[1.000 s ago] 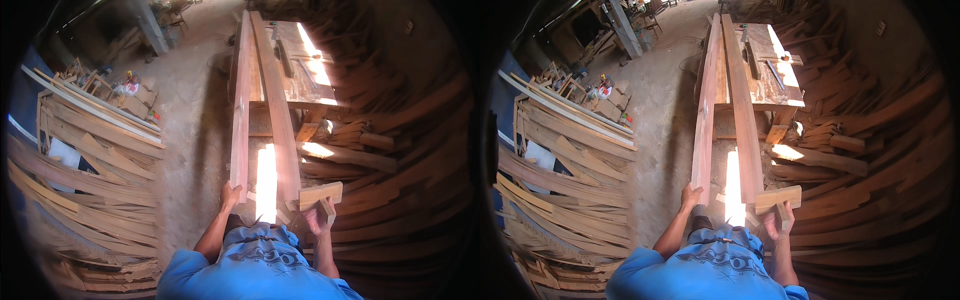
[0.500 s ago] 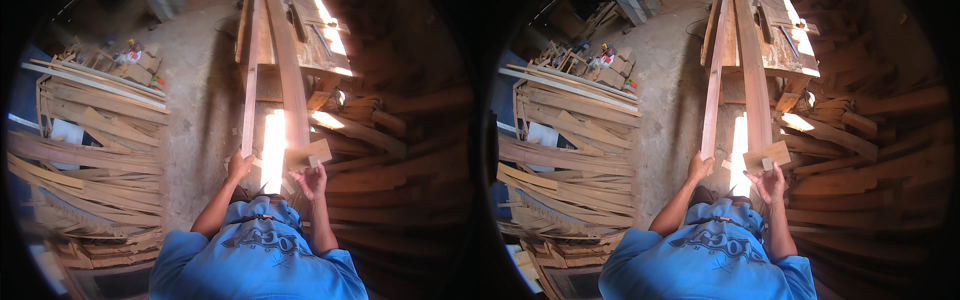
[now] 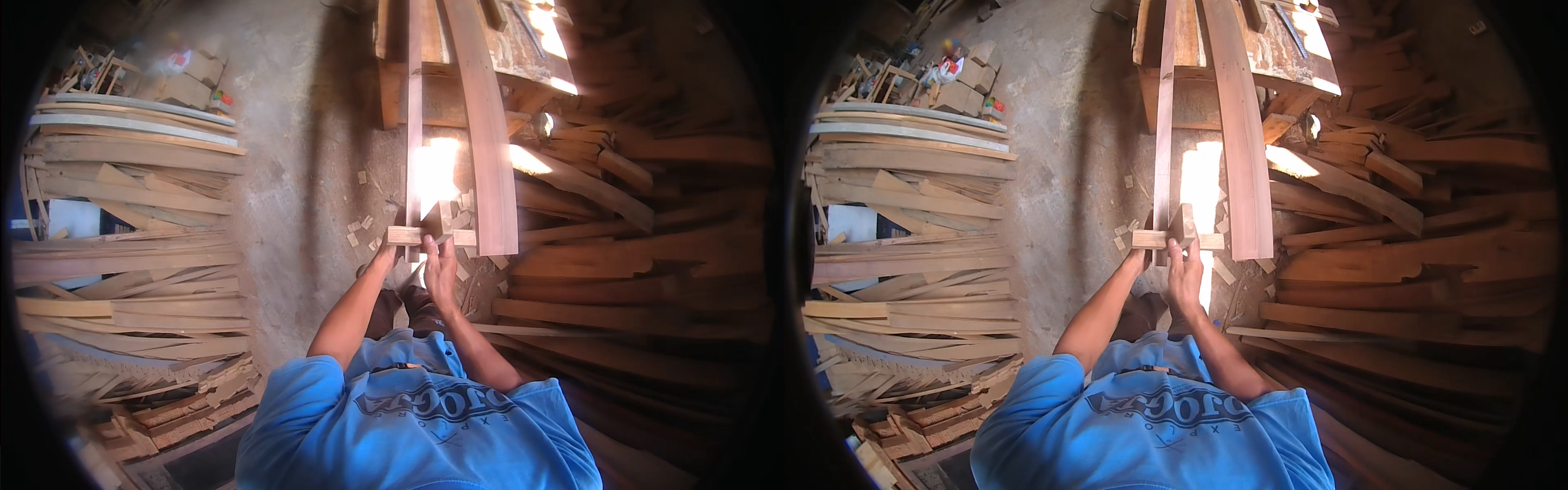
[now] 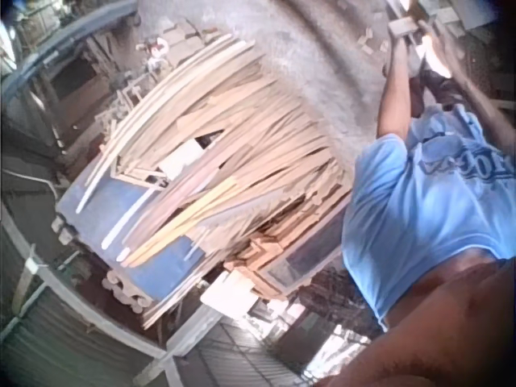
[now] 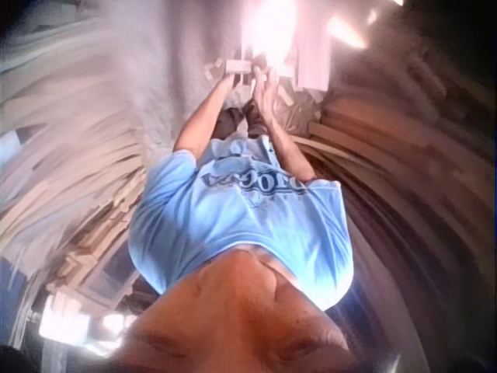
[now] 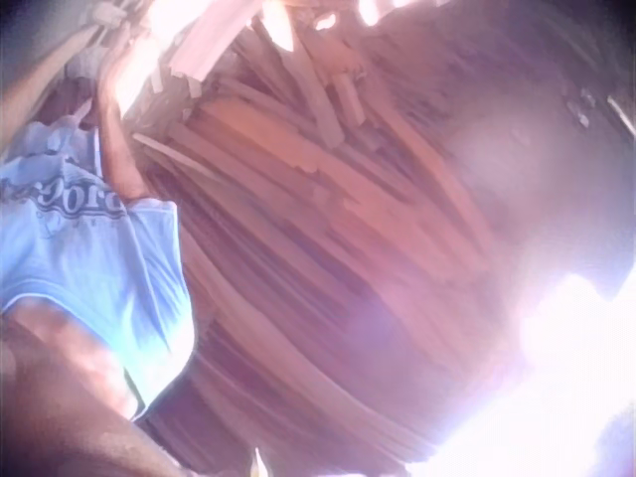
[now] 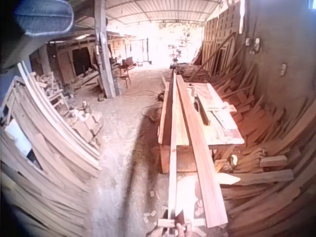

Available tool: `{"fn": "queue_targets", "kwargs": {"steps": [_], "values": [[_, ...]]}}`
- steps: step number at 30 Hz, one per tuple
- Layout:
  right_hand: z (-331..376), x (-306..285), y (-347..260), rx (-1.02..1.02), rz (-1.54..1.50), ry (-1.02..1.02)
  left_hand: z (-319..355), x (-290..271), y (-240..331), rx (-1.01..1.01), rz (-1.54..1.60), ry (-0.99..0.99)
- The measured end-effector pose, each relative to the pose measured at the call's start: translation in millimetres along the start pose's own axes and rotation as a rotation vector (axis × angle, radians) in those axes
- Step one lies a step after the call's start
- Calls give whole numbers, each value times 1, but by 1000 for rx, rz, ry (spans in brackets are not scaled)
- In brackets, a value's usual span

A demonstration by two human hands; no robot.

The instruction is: The person assembles a wooden frame by hand, placing small wooden blocks between two long planks on a workbench. The person repeatedly positions and adjusts the blocks and planks, then moves the assembled frame to the floor.

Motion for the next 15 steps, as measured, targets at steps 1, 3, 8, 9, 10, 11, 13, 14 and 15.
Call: {"fn": "queue_targets", "kwargs": {"steps": [1, 3, 8, 9, 10, 11, 13, 14, 15], "values": [[9, 6, 2, -15, 115, 25, -7, 1, -3, -44, 42, 20], [19, 14, 1, -60, 164, 23, -16, -2, -1, -12, -4, 181], [28, 14, -6, 70, 283, -4, -17, 14, 3, 21, 226, 98], [26, 15, -12, 21, 291, -11, -17, 13, 3, 34, 225, 102], [27, 15, -16, -1, 320, -4, -18, 13, -1, 19, 229, 98], [26, 15, -13, 68, 353, 3, -20, 7, -4, 42, 113, 142], [24, 17, -10, 99, 357, 2, -31, -4, -18, 35, -96, 205], [22, 17, -8, 103, 307, 19, -40, -6, -30, -19, -17, 148], [23, 17, -6, 108, 256, 34, -49, -9, -42, -65, 64, 92]]}}
Point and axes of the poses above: each hand's wrist, its own z-axis away from the middle knuckle, its own x-axis out of the palm, y = z × x, the point moved 6 cm from there along -z, towards the middle knuckle, and after that the axes turned 2 degrees about y, right-handed, at the moved point
